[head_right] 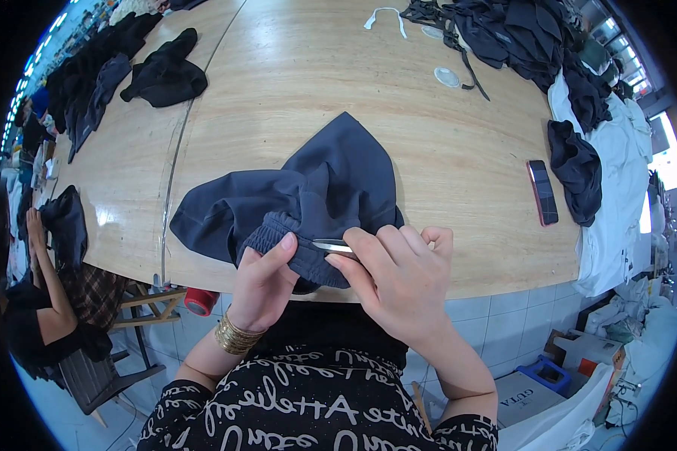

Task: Trimming loose threads from the elasticated waistband of grey shorts using small blue thread trimmers.

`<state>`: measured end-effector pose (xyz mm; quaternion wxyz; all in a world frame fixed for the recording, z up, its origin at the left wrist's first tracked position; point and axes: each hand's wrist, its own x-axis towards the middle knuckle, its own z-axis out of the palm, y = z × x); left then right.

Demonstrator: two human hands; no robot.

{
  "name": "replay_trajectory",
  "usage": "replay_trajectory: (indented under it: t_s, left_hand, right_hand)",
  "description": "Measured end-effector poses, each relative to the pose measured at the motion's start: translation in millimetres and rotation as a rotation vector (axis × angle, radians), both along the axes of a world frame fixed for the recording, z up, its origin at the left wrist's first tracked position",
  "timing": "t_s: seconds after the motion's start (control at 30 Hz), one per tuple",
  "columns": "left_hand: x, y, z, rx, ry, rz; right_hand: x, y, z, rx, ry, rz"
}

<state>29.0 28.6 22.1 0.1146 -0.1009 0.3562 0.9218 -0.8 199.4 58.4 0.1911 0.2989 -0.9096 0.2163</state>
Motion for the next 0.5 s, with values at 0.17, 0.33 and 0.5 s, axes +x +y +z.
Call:
replay_trajectory:
  t_s: [0.17,0.33,0.5]
  left_hand:
    - [0.5,2.1,-5.0,-0.017,-0.010,0.017]
    - [2.2,2.9,-5.1,-0.034,-0.024,0.018]
    - [4.3,3.2,-4.3,-0.066,-0.009,0.040]
  right_hand:
    - [0.3,1.9,0.2,-0.001,-0.002,-0.005]
    - [2.9,3.6,1.7,-0.002,-0.001,-0.008]
    - [5.8,3.7,3.2,-0.004,-0.008,-0.008]
